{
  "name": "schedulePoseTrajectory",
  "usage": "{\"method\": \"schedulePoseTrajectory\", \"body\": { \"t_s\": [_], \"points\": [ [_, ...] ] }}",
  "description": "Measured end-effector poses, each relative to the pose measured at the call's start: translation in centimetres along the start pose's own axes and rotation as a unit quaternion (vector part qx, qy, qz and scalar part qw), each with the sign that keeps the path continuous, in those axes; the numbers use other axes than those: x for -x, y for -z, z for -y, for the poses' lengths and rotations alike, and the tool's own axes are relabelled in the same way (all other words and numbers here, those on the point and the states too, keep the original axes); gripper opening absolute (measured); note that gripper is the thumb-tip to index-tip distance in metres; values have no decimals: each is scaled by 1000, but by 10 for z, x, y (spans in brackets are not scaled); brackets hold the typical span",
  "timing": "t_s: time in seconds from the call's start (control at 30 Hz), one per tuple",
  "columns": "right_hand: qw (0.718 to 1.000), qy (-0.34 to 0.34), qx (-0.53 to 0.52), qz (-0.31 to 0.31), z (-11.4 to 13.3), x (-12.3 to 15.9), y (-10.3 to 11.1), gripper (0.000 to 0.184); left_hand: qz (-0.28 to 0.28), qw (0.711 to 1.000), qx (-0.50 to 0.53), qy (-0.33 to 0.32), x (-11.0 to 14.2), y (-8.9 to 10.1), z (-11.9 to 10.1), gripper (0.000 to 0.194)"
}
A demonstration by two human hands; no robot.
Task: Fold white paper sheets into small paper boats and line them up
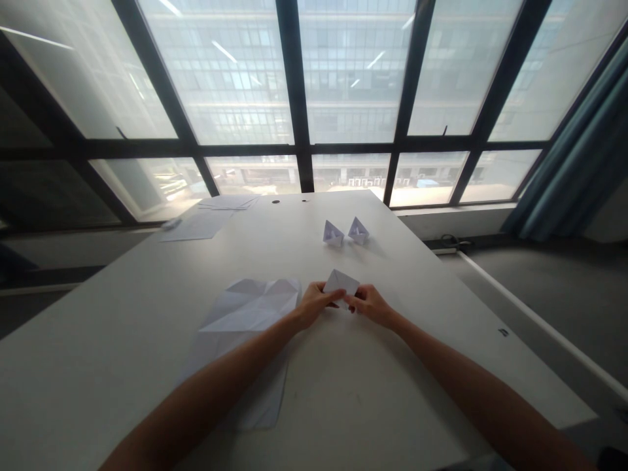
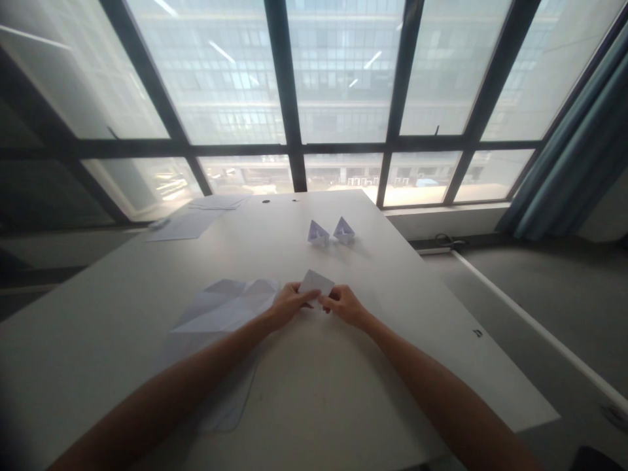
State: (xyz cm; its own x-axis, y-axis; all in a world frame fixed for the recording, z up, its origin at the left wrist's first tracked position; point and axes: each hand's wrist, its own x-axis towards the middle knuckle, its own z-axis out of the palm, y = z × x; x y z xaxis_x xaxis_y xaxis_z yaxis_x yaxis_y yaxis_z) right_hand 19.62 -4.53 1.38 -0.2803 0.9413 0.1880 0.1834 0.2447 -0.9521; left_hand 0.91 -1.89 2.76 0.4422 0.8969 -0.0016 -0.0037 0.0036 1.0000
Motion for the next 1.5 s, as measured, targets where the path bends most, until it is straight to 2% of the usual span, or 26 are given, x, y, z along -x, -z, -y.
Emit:
{"method": "schedulePoseTrajectory", "body": {
  "t_s": [0.07,0.27,0.37,0.5,0.57,0.73,0.97,1.17,1.33,1.5],
  "points": [
    [1000,-9,2,7,2,1,2,31,9,1000,-8,6,1,-1,-3,44],
    [998,-21,27,55,4,3,2,28,-53,998,24,15,0,-2,-3,50],
    [999,-16,24,15,7,2,2,28,-25,999,32,16,0,-1,-2,49],
    [1000,-6,21,-19,12,2,3,37,19,1000,-17,13,2,0,-4,47],
    [1000,-10,18,-24,11,2,4,40,22,999,-32,10,1,0,-5,49],
    [997,-18,3,-81,1,-2,4,39,21,999,-31,-7,-2,1,-2,55],
    [996,-2,-13,-92,1,-4,2,38,59,985,-157,-49,-1,-1,-3,58],
    [994,-8,-22,-106,-2,-5,2,38,34,988,-142,-46,-2,-4,-4,61],
    [991,-3,-32,-131,-3,-5,1,35,7,992,-111,-54,0,-4,-2,57],
    [980,-3,-45,-196,-1,-6,5,35,-83,993,-67,-44,0,-5,1,55]
  ]
}}
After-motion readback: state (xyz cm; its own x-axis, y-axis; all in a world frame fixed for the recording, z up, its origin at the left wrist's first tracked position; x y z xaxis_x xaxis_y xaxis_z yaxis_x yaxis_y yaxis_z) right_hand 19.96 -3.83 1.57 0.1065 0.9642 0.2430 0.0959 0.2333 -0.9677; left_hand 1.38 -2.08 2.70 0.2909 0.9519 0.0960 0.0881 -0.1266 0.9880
